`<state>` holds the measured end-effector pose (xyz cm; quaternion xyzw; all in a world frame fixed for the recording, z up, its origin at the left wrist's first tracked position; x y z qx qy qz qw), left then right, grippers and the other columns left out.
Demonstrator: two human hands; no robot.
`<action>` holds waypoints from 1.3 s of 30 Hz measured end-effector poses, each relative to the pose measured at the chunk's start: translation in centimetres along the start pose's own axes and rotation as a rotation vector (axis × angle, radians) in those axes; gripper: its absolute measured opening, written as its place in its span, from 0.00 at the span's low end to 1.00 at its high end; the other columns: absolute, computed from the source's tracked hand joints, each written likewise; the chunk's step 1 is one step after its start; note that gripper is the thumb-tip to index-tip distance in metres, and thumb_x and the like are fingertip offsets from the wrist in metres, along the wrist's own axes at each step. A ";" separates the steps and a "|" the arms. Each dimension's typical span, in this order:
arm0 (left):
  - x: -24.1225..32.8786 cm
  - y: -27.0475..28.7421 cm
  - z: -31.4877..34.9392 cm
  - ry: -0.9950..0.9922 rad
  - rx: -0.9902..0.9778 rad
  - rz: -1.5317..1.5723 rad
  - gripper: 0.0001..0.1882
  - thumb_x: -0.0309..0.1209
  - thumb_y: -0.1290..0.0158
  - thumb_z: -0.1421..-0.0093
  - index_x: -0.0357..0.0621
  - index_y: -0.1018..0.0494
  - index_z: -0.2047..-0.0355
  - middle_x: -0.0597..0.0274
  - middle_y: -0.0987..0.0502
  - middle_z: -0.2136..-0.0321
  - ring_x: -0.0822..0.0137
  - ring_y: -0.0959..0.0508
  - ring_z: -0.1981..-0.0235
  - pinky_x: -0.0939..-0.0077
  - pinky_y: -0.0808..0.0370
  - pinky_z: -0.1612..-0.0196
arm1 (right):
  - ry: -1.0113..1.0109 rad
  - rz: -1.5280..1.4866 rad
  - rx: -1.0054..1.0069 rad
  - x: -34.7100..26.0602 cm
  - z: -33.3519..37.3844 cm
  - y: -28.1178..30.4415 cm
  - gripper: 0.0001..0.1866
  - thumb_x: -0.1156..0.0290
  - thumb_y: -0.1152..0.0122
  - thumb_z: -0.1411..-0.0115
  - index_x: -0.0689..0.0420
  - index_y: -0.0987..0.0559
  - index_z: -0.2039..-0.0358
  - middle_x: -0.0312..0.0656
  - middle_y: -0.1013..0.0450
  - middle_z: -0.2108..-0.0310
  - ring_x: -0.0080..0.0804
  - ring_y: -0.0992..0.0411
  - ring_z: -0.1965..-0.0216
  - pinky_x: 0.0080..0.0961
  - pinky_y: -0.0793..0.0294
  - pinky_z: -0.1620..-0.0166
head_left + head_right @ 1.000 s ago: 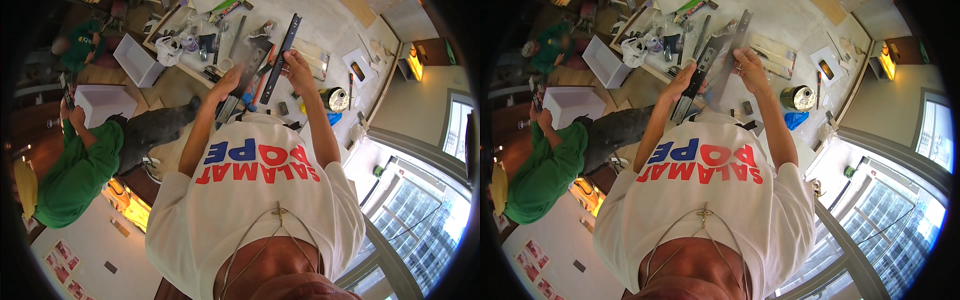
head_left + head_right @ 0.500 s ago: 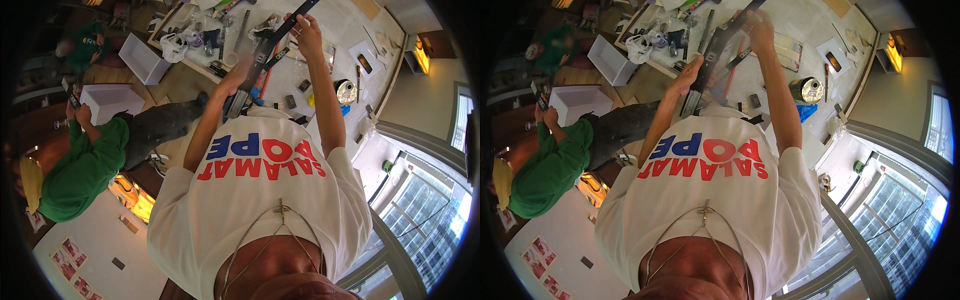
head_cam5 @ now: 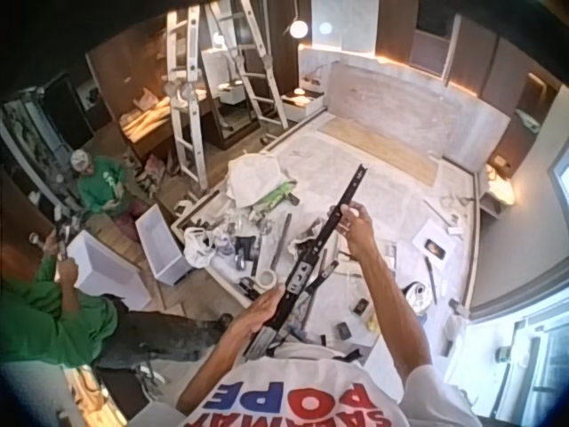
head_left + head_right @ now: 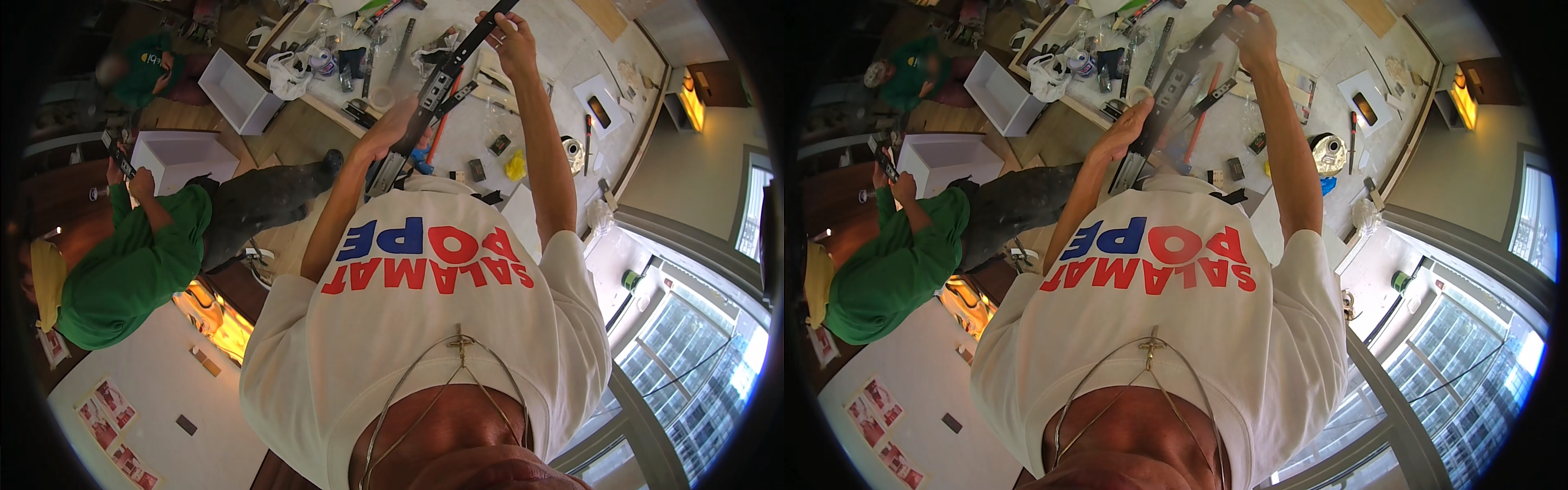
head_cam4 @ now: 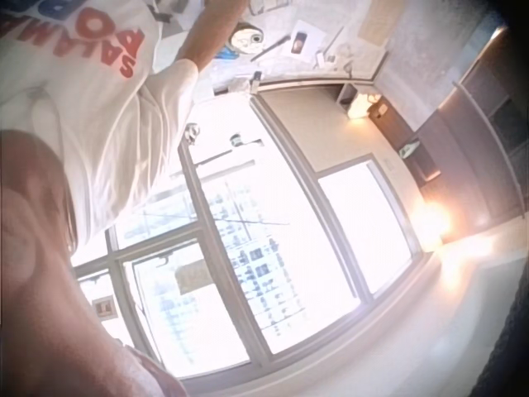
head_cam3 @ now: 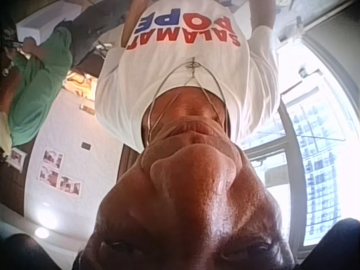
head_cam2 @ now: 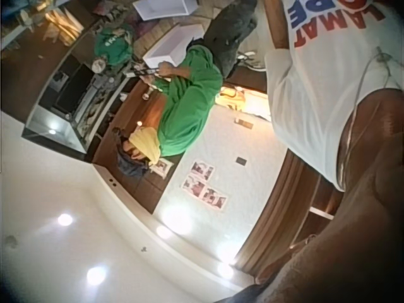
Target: The person assembles metal hardware components at a workbench, using a small brush to clean parts and a screwdriver to fasten them. They handle multiple metal rails and brackets, aligning and securing them together while a coworker works nearby.
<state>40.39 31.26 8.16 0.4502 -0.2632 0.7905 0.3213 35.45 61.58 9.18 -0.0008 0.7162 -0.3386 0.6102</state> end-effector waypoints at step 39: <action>-0.5 0.4 -1.5 0.116 0.074 0.086 0.36 0.58 0.61 0.29 0.36 0.34 0.38 0.54 0.29 0.43 0.66 0.31 0.43 0.74 0.35 0.41 | -0.201 0.036 0.014 6.2 6.4 -3.1 0.20 0.68 0.38 0.36 0.60 0.29 0.47 0.42 0.21 0.58 0.32 0.24 0.55 0.32 0.29 0.49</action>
Point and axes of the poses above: each hand's wrist, its own z-axis away from the middle knuckle, its own y-axis out of the back of the hand, x = y × z, the point moved 5 cm from there along -z, towards the middle knuckle
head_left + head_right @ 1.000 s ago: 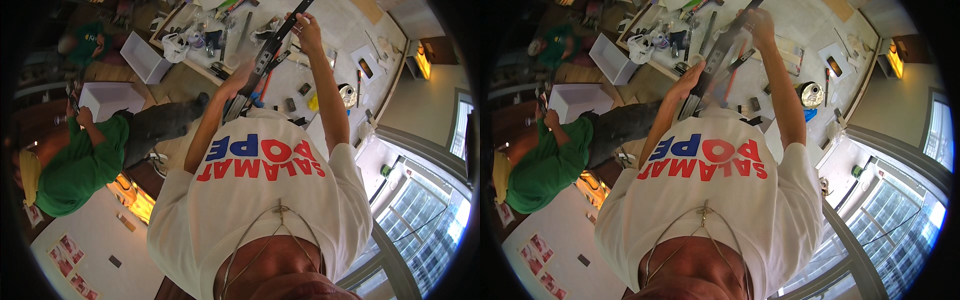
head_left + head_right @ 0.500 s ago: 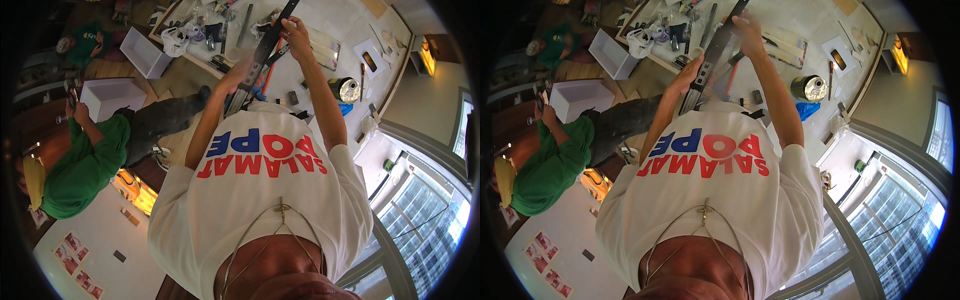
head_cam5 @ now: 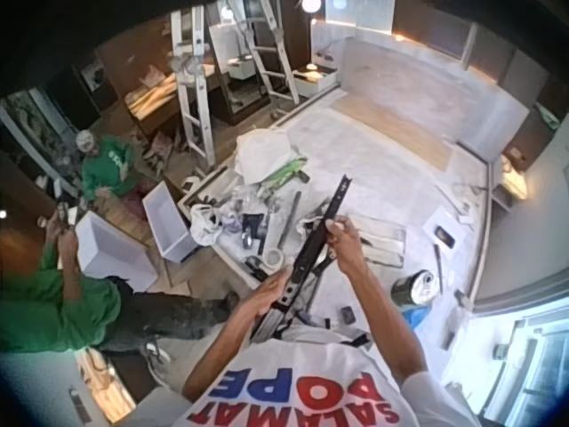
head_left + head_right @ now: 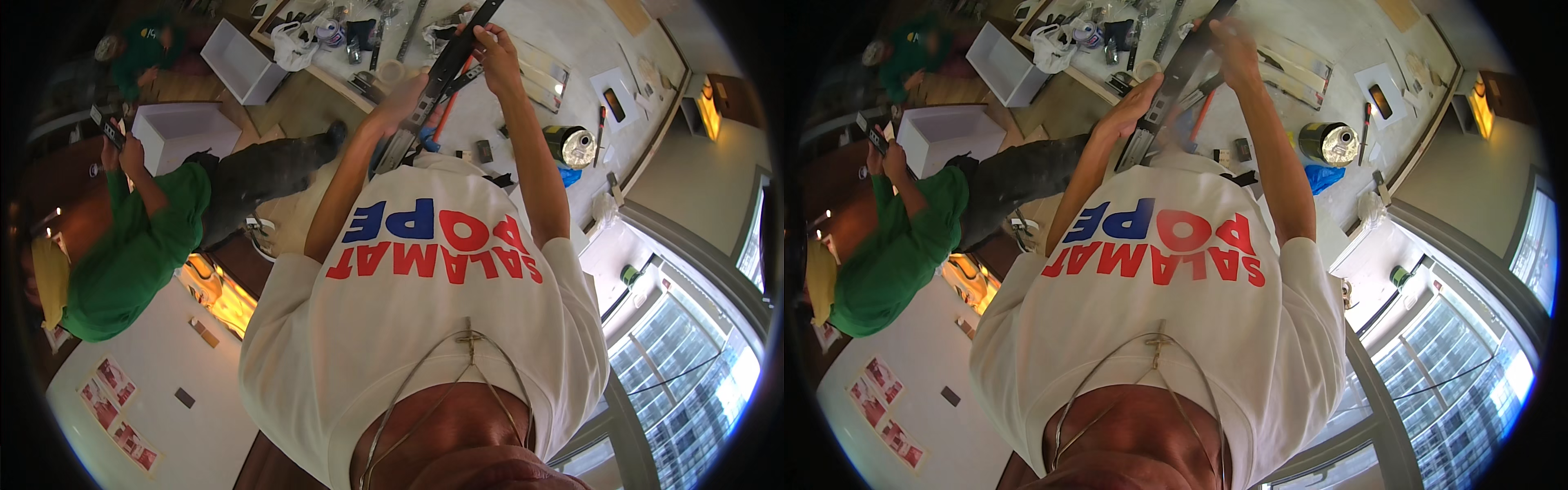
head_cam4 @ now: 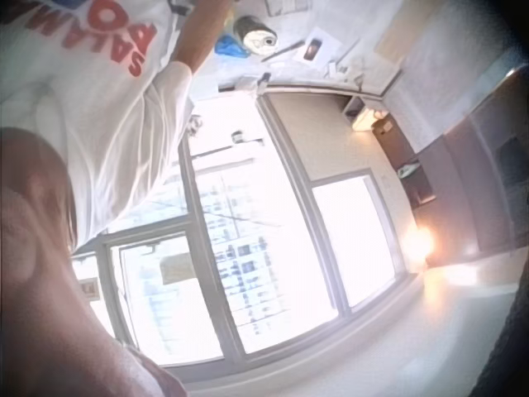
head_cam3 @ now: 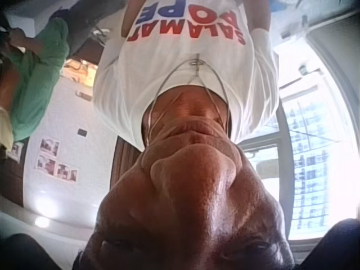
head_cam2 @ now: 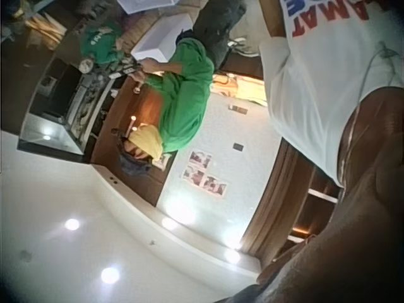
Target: The person assembles metal hardware components at a workbench, using a small brush to clean parts and a screwdriver to fasten them. They handle multiple metal rails and brackets, aligning and securing them together while a coworker works nearby.
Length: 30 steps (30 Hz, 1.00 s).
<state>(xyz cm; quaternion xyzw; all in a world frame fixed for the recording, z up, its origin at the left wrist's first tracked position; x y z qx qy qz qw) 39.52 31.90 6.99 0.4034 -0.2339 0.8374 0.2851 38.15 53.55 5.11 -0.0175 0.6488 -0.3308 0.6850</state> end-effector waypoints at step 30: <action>-2.1 0.0 -1.5 -0.119 -0.247 0.125 0.16 0.42 0.49 0.30 0.42 0.35 0.55 0.59 0.24 0.69 0.70 0.22 0.74 0.71 0.20 0.73 | 0.097 0.266 -0.049 -3.2 -2.9 1.5 0.14 0.62 0.40 0.33 0.56 0.25 0.53 0.41 0.20 0.56 0.25 0.25 0.55 0.27 0.29 0.50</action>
Point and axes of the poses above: each hand's wrist, its own z-axis away from the middle knuckle, its own y-axis out of the back of the hand, x = y × z, the point moved 5 cm from there along -z, towards the middle knuckle
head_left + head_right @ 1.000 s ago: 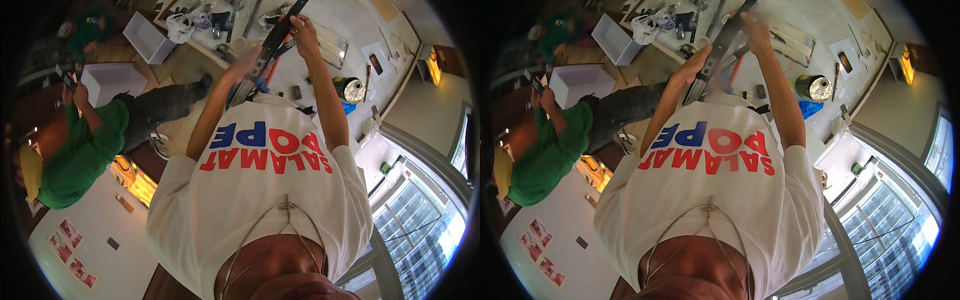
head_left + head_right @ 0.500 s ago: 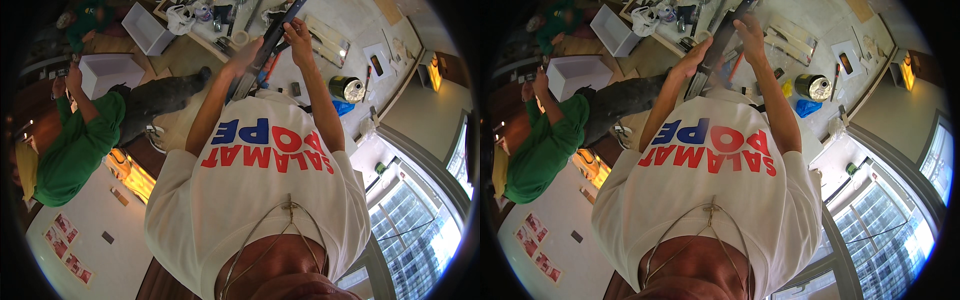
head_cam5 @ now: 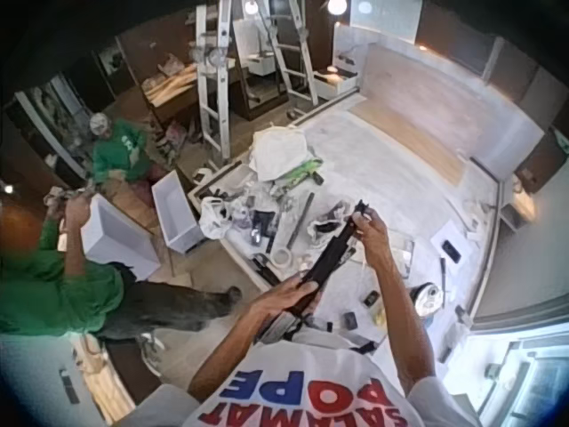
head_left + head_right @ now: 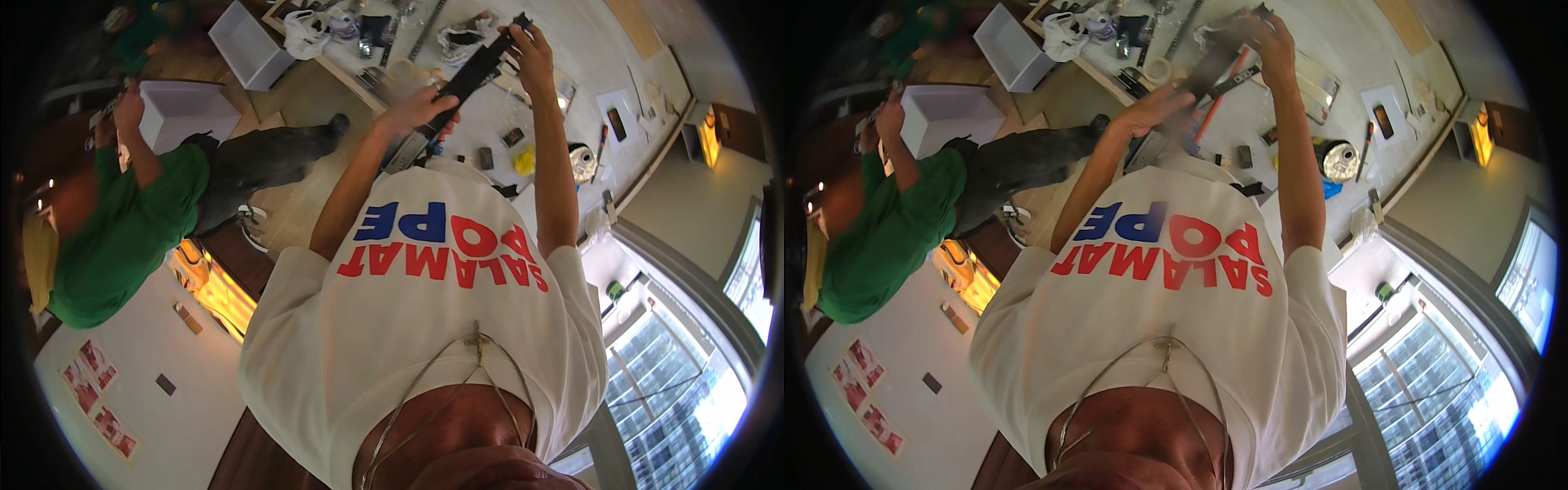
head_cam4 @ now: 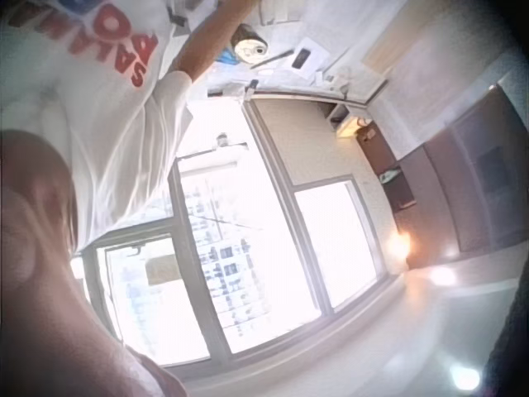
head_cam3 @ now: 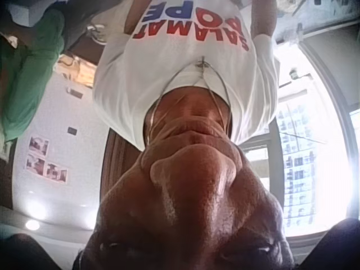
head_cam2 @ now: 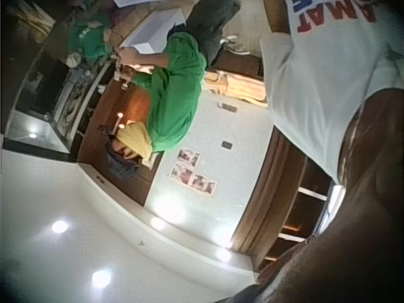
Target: The person assembles metal hardware components at a workbench, using a small brush to clean parts and a screwdriver to fasten them. They handle multiple metal rails and brackets, aligning and securing them together while a coworker works nearby.
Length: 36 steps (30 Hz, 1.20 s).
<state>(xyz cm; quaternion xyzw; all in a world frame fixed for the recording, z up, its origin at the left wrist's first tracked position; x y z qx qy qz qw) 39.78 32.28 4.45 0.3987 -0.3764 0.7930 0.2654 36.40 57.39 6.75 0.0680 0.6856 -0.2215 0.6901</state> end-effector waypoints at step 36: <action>-3.6 -1.0 -2.5 0.052 -0.136 -0.035 0.17 0.41 0.50 0.30 0.39 0.35 0.52 0.63 0.25 0.74 0.75 0.25 0.78 0.77 0.25 0.74 | -0.330 -0.093 0.247 4.8 8.7 1.9 0.14 0.63 0.43 0.31 0.51 0.26 0.48 0.29 0.27 0.55 0.21 0.31 0.55 0.30 0.35 0.47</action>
Point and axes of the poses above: each hand's wrist, its own z-axis away from the middle knuckle, its own y-axis out of the back of the hand, x = y × z, the point moved 5 cm from there along -z, towards the middle knuckle
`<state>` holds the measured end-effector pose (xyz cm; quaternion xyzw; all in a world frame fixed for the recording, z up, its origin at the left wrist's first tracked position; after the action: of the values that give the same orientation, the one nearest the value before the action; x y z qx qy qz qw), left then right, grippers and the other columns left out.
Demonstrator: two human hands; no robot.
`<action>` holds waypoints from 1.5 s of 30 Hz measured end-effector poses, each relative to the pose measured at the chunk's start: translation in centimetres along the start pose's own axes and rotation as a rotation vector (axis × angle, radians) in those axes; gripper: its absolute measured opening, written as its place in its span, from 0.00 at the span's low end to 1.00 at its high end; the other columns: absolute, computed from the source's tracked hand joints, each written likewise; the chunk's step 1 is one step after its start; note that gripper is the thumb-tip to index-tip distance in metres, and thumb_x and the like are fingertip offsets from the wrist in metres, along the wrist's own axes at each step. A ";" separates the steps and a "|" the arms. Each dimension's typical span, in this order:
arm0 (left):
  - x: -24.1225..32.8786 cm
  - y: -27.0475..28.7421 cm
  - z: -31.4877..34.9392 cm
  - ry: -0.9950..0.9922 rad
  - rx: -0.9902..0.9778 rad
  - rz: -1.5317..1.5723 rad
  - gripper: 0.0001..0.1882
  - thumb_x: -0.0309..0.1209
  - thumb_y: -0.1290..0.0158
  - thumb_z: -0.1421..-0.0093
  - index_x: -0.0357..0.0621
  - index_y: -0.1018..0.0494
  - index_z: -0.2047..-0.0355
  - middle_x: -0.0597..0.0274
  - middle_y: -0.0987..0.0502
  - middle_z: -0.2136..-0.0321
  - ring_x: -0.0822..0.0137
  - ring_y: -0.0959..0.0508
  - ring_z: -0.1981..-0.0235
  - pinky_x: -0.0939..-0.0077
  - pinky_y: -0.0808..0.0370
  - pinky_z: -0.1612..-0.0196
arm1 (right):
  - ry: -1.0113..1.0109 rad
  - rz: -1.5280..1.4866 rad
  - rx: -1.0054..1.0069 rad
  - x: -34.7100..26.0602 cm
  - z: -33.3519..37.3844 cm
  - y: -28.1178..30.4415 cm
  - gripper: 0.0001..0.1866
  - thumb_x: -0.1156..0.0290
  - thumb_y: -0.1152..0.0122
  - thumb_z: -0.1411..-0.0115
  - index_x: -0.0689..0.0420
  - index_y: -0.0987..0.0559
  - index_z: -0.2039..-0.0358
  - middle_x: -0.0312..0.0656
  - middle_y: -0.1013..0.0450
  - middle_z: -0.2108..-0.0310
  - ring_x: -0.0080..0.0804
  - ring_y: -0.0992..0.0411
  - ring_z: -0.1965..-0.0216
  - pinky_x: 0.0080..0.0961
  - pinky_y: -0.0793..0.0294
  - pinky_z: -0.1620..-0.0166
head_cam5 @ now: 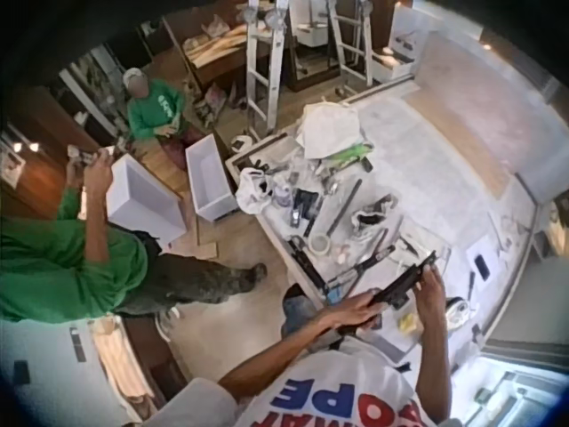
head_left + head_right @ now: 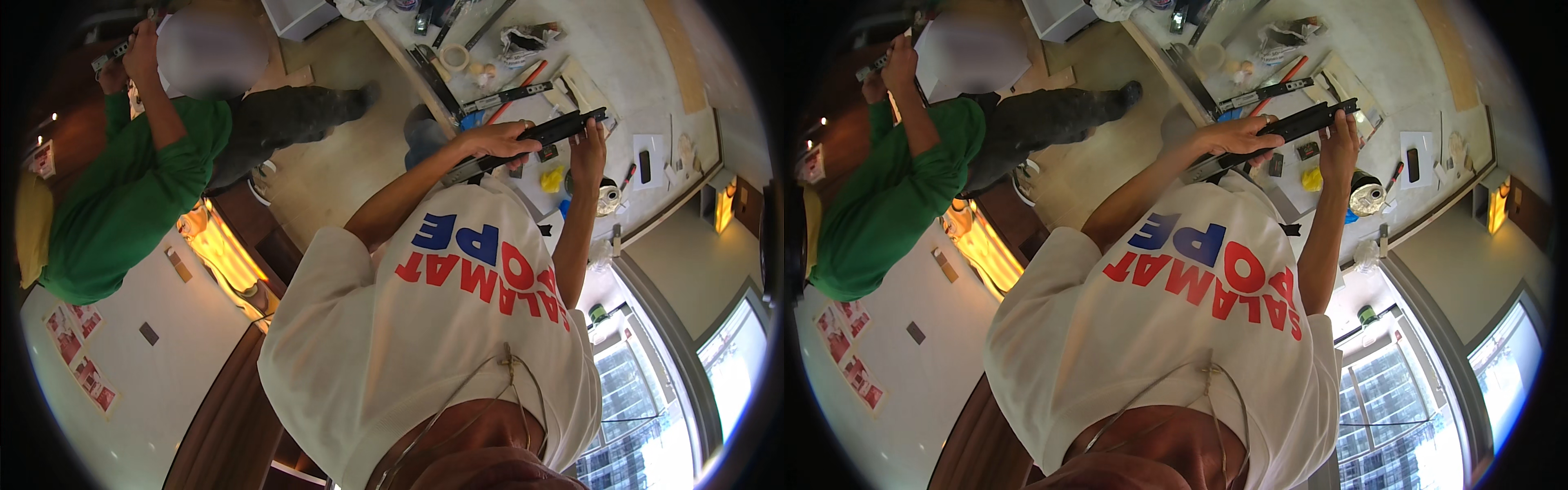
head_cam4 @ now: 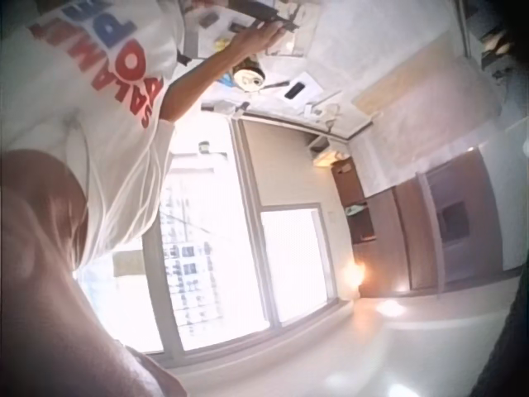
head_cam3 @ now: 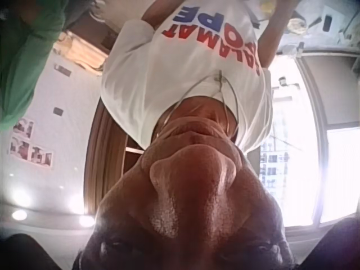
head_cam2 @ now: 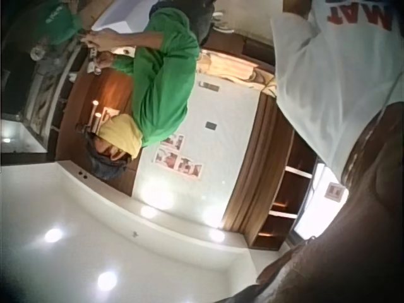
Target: The person assembles metal hardware components at a workbench, using a small brush to clean parts and a screwdriver to fasten them. They handle multiple metal rails and brackets, aligning and securing them together while a coworker works nearby.
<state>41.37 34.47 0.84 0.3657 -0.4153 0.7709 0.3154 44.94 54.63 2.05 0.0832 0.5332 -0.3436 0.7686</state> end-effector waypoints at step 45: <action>1.4 1.1 -3.2 -0.073 0.003 0.127 0.13 0.31 0.52 0.30 0.38 0.36 0.50 0.64 0.25 0.71 0.74 0.24 0.73 0.78 0.23 0.68 | 0.134 0.400 0.165 2.6 3.3 -3.5 0.25 0.66 0.27 0.44 0.65 0.31 0.55 0.44 0.25 0.62 0.27 0.26 0.68 0.23 0.25 0.66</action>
<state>38.81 36.96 0.28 0.3671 -0.4478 0.7760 0.2501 45.83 49.23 1.95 0.2727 0.5259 -0.2204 0.7749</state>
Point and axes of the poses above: each hand's wrist, its own z-axis away from the middle knuckle, its own y-axis out of the back of the hand, x = y × z, the point moved 5 cm from there along -z, towards the middle knuckle
